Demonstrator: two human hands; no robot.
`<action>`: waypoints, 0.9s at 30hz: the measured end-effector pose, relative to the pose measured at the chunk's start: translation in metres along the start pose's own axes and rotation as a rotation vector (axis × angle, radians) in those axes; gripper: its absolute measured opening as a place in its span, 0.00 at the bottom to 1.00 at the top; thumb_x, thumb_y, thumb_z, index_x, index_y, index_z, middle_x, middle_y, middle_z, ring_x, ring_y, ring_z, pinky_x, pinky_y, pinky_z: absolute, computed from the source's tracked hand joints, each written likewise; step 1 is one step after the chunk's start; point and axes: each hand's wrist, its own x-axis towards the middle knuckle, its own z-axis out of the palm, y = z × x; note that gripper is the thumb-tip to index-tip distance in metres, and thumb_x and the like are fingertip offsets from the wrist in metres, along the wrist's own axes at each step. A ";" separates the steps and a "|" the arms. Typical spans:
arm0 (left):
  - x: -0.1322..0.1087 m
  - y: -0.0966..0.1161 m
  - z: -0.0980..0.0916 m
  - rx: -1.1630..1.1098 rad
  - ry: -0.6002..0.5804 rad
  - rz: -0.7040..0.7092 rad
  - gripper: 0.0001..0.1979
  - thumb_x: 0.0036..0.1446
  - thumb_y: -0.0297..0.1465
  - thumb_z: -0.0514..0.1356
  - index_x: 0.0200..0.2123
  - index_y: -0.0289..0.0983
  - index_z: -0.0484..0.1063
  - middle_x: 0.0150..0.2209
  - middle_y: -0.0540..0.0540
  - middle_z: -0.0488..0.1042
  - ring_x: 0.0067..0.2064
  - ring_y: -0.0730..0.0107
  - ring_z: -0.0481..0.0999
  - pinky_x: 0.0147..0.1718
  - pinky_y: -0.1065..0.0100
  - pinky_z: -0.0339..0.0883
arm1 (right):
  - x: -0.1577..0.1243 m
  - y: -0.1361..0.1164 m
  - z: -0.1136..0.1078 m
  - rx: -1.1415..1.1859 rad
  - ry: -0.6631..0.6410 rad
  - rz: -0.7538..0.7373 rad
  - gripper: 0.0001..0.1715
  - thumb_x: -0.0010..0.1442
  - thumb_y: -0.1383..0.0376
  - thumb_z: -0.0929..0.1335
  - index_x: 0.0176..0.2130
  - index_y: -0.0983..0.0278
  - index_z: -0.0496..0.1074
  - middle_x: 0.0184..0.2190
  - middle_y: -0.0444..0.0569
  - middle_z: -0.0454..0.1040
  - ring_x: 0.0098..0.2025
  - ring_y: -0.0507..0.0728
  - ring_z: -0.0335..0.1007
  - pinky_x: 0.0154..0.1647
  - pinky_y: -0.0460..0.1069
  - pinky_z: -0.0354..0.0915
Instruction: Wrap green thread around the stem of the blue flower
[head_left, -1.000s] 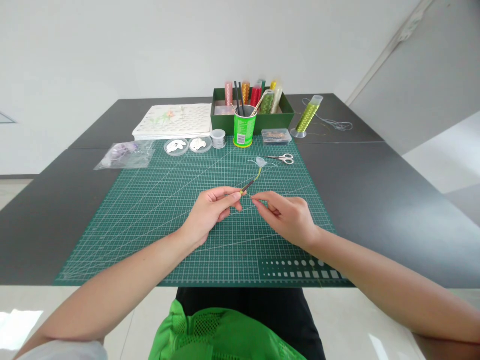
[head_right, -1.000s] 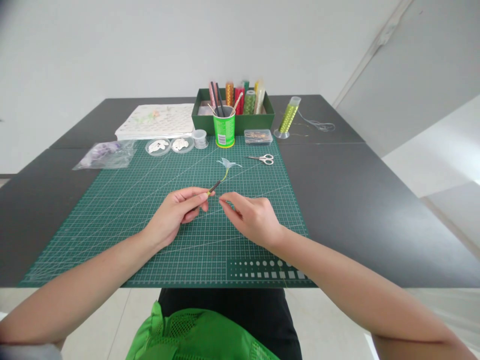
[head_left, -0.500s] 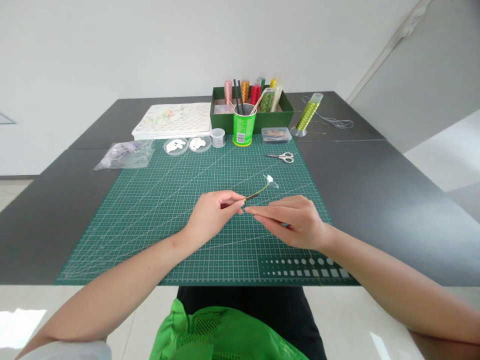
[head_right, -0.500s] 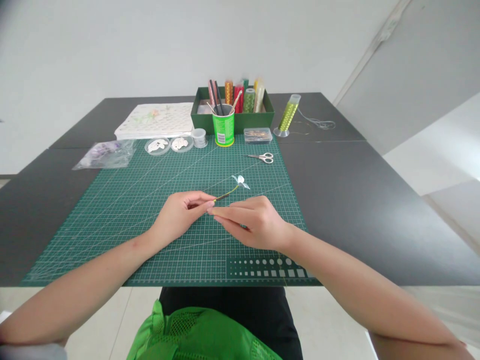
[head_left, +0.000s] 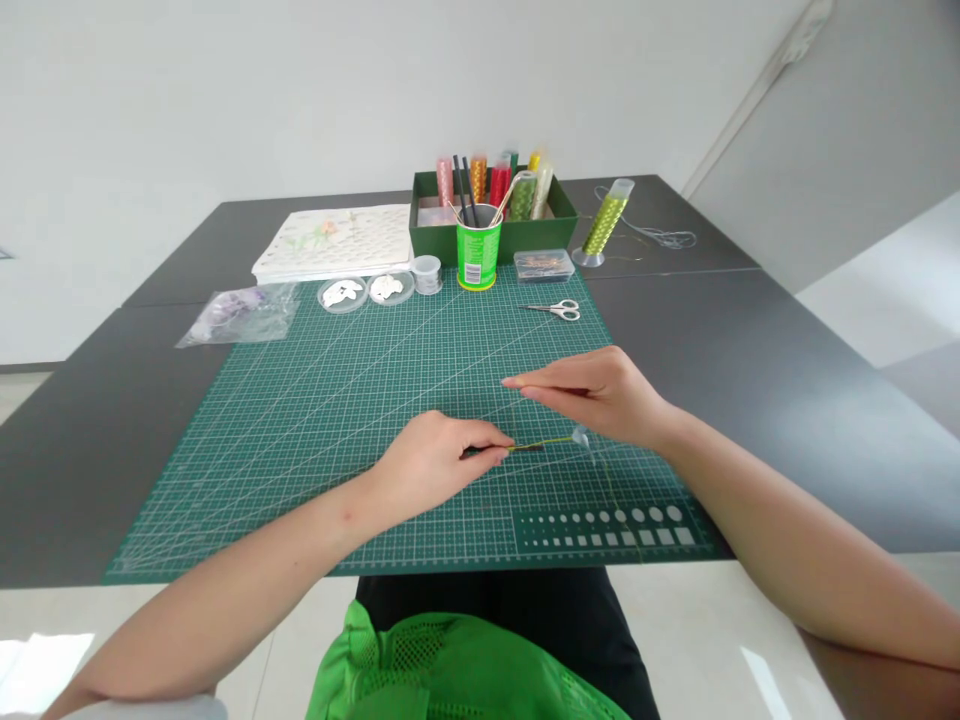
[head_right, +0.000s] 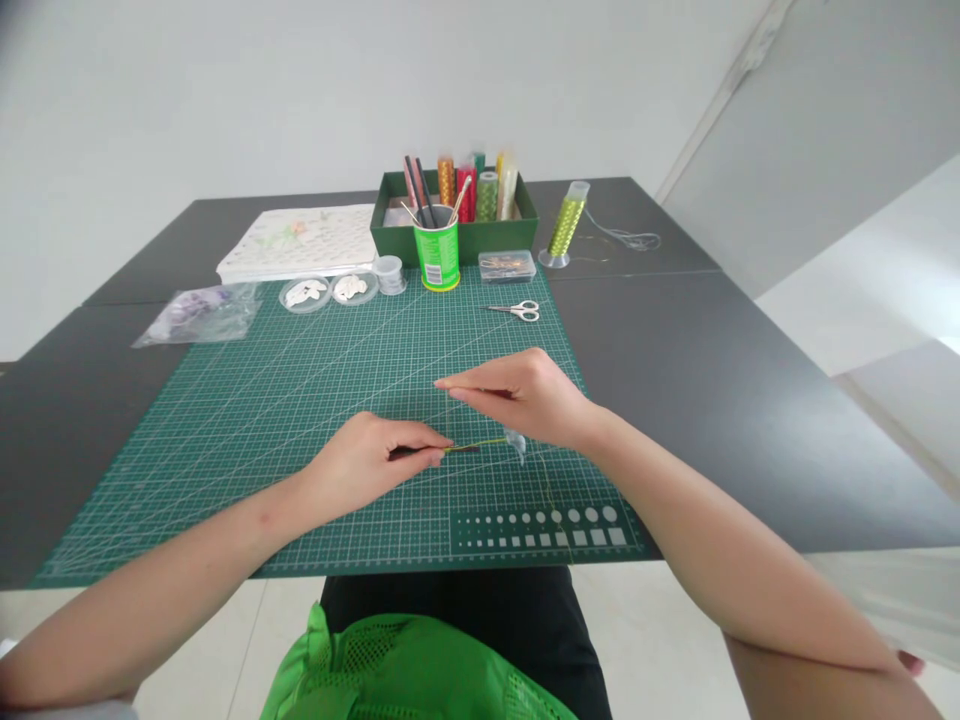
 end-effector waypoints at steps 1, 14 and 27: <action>0.000 0.001 0.000 0.007 -0.003 0.003 0.08 0.66 0.30 0.64 0.43 0.42 0.84 0.37 0.54 0.86 0.30 0.70 0.83 0.29 0.69 0.67 | 0.001 0.002 0.000 0.030 -0.012 0.048 0.14 0.68 0.62 0.70 0.48 0.63 0.84 0.32 0.49 0.85 0.24 0.50 0.72 0.22 0.45 0.63; -0.005 0.000 -0.001 0.134 0.128 0.138 0.06 0.66 0.32 0.65 0.43 0.43 0.83 0.34 0.57 0.86 0.28 0.74 0.82 0.27 0.72 0.67 | 0.009 0.029 0.002 0.330 -0.119 0.361 0.21 0.61 0.48 0.74 0.41 0.61 0.86 0.41 0.52 0.85 0.38 0.59 0.80 0.36 0.50 0.72; -0.005 -0.002 -0.001 0.174 0.397 0.156 0.07 0.68 0.33 0.63 0.43 0.41 0.82 0.36 0.53 0.86 0.32 0.71 0.83 0.31 0.71 0.72 | 0.006 0.041 0.012 0.333 -0.309 0.393 0.27 0.61 0.46 0.72 0.44 0.65 0.86 0.40 0.54 0.85 0.40 0.60 0.80 0.39 0.52 0.70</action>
